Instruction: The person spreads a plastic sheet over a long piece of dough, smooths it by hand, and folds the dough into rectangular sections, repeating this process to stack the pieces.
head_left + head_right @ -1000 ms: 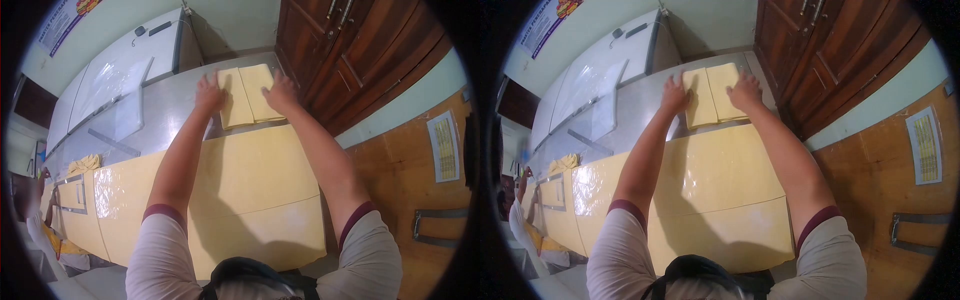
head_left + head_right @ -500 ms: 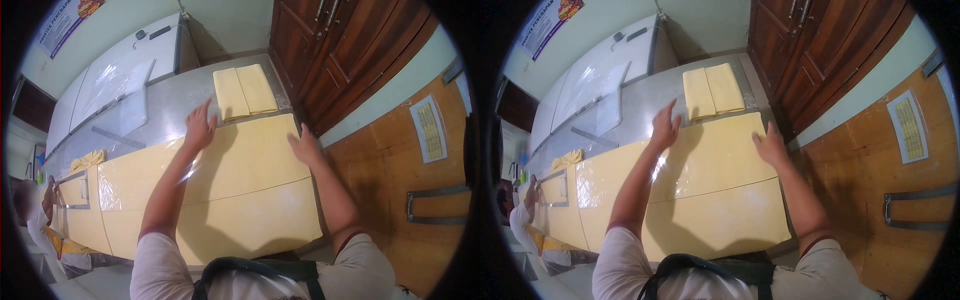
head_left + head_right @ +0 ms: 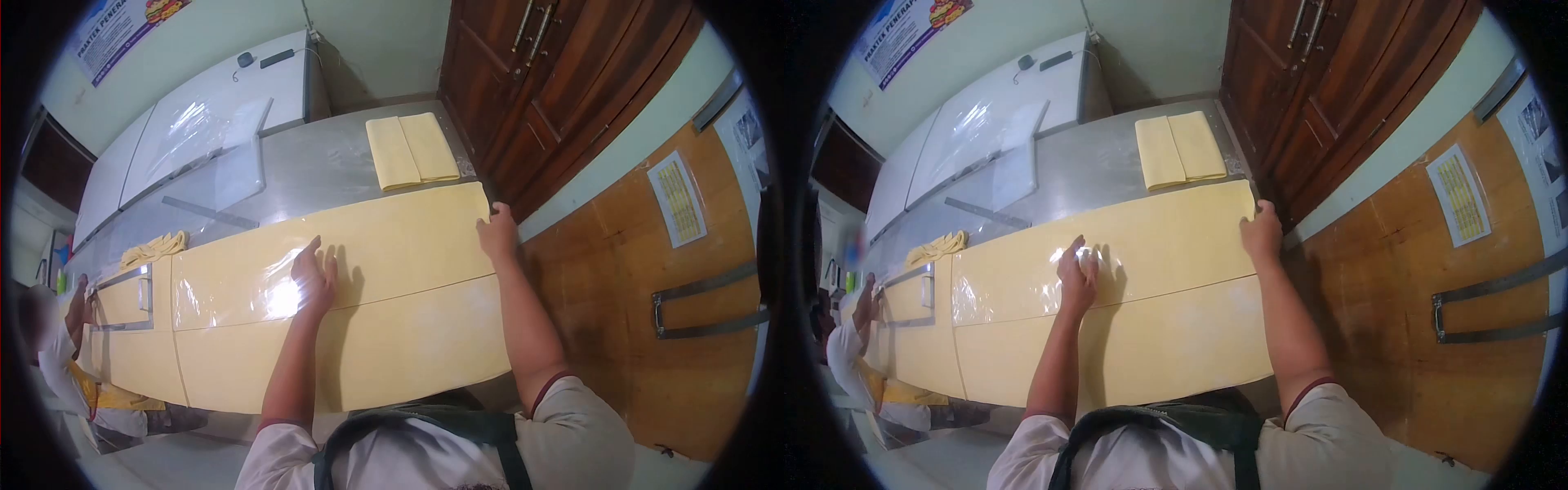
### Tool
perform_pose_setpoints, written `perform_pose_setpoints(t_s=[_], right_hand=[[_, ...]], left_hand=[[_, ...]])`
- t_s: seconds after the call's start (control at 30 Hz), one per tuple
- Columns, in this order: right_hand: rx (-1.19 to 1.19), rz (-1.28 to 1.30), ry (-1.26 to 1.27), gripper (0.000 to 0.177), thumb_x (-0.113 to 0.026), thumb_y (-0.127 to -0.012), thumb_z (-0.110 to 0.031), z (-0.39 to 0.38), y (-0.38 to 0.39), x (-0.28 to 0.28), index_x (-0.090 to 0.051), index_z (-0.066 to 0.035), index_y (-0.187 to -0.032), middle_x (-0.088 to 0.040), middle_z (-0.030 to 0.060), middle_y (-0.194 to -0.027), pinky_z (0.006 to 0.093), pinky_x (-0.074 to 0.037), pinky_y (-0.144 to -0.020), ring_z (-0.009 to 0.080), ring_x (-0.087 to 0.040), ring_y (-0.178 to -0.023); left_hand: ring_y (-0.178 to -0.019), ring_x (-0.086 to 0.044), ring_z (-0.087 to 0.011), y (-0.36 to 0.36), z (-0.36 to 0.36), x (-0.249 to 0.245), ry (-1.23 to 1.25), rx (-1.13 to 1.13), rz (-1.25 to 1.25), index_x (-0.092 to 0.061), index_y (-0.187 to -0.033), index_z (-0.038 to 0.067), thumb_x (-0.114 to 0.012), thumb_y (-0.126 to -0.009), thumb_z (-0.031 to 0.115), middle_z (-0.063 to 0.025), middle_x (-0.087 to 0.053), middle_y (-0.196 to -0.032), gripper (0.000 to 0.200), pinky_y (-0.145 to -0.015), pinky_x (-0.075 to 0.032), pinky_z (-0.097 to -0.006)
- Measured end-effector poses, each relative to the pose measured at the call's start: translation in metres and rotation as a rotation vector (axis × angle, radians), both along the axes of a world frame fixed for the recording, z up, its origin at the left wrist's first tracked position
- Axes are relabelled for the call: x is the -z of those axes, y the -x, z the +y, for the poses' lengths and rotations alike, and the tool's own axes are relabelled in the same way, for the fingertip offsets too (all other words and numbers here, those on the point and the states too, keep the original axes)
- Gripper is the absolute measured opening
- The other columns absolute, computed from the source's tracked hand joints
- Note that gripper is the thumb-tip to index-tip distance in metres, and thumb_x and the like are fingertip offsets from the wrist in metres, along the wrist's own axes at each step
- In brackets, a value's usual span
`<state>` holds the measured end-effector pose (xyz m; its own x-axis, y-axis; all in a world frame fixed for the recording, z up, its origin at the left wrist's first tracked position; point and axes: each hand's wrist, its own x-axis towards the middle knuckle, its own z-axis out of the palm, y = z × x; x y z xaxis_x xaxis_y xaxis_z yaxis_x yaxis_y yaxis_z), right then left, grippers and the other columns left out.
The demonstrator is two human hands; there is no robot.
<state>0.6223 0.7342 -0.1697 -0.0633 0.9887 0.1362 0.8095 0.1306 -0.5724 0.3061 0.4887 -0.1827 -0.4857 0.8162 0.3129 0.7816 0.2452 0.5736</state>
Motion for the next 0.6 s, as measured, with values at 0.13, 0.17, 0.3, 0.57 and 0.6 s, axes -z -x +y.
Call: perform_pose_setpoints(t_s=[0.13, 0.17, 0.3, 0.57, 0.6], right_hand=[[-0.02, 0.04, 0.194, 0.026, -0.076, -0.076, -0.021, 0.027, -0.019, 0.01, -0.072, 0.001, -0.089, -0.071, 0.0168, -0.081, 0.0412, -0.055, -0.073, 0.0299, -0.07, -0.076], [-0.036, 0.179, 0.22, 0.023, -0.077, -0.075, -0.021, 0.026, -0.016, 0.003, -0.072, 0.002, -0.079, -0.07, 0.0153, -0.073, 0.0394, -0.054, -0.066, 0.0265, -0.069, -0.067], [-0.127, 0.343, 0.398, 0.031, -0.073, -0.082, -0.025, 0.014, -0.027, -0.009, -0.07, 0.005, -0.08, -0.068, 0.0183, -0.072, 0.0395, -0.05, -0.063, 0.0249, -0.065, -0.063], [-0.231, -0.046, 0.256, 0.036, -0.07, -0.086, -0.029, 0.003, -0.041, -0.006, -0.067, 0.007, -0.09, -0.068, 0.0258, -0.086, 0.0464, -0.051, -0.073, 0.0397, -0.067, -0.081], [-0.251, -0.09, 0.197, 0.036, -0.07, -0.086, -0.029, 0.003, -0.041, -0.004, -0.067, 0.006, -0.092, -0.068, 0.0262, -0.088, 0.0476, -0.051, -0.074, 0.0418, -0.067, -0.083]], left_hand=[[-0.145, -0.032, -0.038, 0.005, 0.012, -0.01, 0.049, 0.179, 0.102, -0.04, -0.147, 0.003, -0.062, -0.094, 0.031, -0.0198, -0.041, -0.152, 0.064, -0.119, -0.02, -0.0563], [-0.145, -0.032, -0.038, 0.007, 0.016, -0.01, 0.041, 0.174, 0.098, -0.04, -0.147, 0.003, -0.062, -0.094, 0.031, -0.0198, -0.041, -0.152, 0.064, -0.119, -0.02, -0.0563], [-0.154, -0.008, -0.0392, 0.009, 0.022, -0.006, 0.438, 0.237, 0.287, -0.021, -0.157, 0.0, -0.051, -0.094, 0.052, -0.0211, -0.017, -0.165, 0.087, -0.122, -0.006, -0.0594], [-0.152, -0.019, -0.038, 0.007, 0.022, -0.019, 0.271, 0.206, 0.344, -0.025, -0.156, 0.0, -0.047, -0.097, 0.053, -0.0206, -0.025, -0.162, 0.083, -0.121, -0.014, -0.0589], [-0.152, -0.019, -0.038, 0.005, 0.024, -0.024, 0.268, 0.21, 0.343, -0.025, -0.156, 0.0, -0.047, -0.097, 0.053, -0.0206, -0.025, -0.162, 0.083, -0.121, -0.014, -0.0589]])
